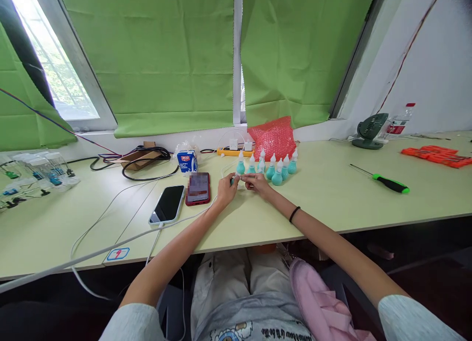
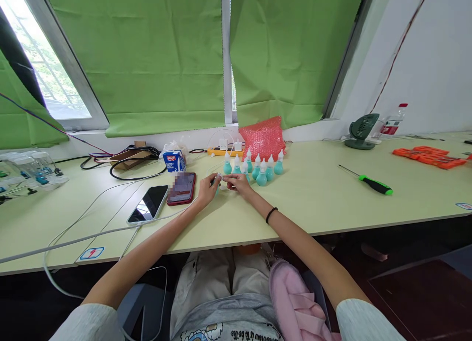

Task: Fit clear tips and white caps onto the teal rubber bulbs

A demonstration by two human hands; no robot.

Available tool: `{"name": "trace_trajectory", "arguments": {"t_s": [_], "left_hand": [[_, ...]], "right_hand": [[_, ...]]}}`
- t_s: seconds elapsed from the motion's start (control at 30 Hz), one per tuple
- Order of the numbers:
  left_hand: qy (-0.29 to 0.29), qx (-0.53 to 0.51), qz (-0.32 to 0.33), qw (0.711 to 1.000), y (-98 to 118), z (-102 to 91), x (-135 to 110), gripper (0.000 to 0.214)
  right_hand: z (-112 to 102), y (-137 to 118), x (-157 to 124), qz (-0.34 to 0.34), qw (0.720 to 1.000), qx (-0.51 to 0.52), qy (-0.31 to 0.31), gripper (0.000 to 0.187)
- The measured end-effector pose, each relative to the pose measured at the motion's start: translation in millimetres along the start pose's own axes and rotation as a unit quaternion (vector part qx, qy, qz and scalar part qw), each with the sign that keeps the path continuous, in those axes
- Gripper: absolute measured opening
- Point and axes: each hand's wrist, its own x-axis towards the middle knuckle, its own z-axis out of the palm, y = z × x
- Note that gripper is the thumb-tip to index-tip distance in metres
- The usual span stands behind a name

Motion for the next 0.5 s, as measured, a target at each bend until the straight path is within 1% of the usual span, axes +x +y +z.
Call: {"name": "trace_trajectory", "arguments": {"t_s": [0.1, 0.27, 0.5], "left_hand": [[0.002, -0.004, 0.000, 1.000, -0.8, 0.3, -0.5, 0.035], [0.004, -0.010, -0.001, 1.000, -1.0, 0.7, -0.6, 0.034], [-0.009, -0.025, 0.009, 1.000, -2.4, 2.4, -0.6, 0.033]], "right_hand": [[0.5, -2.0, -1.7, 0.004, 1.000, -0.005, -0.006, 0.028], [-1.1, 0.6, 0.4, 0.005, 1.000, -0.018, 0.002, 0.027], [-1.2, 0.7, 0.5, -0.006, 1.000, -0.029, 0.003, 0.025]]}}
